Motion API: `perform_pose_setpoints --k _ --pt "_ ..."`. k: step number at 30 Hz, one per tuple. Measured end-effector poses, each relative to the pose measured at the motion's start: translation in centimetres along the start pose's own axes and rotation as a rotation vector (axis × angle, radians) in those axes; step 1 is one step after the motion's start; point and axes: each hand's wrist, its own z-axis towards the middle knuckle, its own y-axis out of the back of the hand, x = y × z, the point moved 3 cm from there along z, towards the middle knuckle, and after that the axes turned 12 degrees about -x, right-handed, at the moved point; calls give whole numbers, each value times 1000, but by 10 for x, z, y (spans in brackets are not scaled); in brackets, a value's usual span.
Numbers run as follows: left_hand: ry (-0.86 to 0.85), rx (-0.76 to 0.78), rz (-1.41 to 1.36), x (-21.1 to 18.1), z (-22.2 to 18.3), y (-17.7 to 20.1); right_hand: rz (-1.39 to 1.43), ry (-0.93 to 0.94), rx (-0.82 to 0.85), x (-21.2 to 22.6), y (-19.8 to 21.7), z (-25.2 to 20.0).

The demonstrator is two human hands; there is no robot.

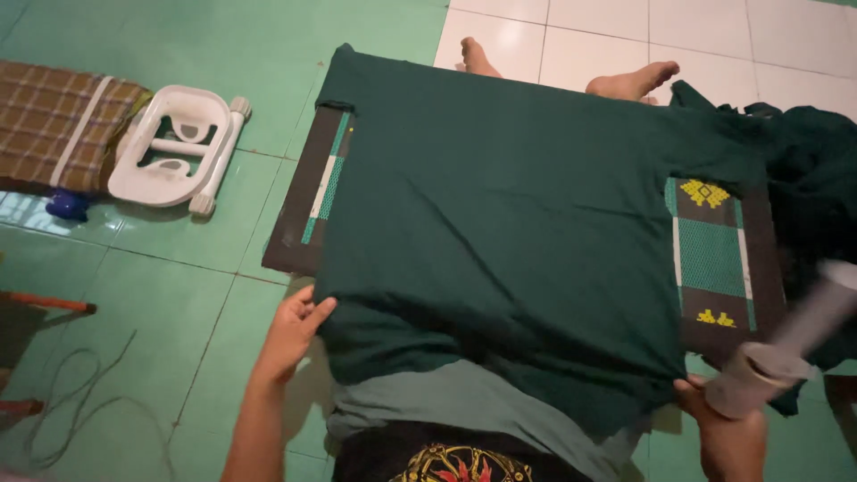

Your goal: Cleaning a green t-shirt using a lint roller on a flat work board

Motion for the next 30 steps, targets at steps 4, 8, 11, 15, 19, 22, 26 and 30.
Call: perform_pose_setpoints --k 4,8,11,15,19,22,26,30 --pt "113 117 44 11 10 16 -6 160 9 -29 4 33" --pt "76 158 -49 8 6 20 -288 -332 4 -13 -1 42" --pt "217 174 330 -31 -12 8 77 -142 18 -3 10 12" --pt "238 194 426 -39 -14 14 123 -81 32 14 16 2" --pt "152 67 1368 -52 -13 23 -120 -98 -23 79 26 -22" --pt "-188 -198 1462 -57 -7 19 -238 81 -161 84 17 9" --pt "-945 -205 1004 -99 18 -26 -179 385 -43 172 -14 14" --pt "-910 67 781 -118 107 -70 101 786 145 195 -96 98"
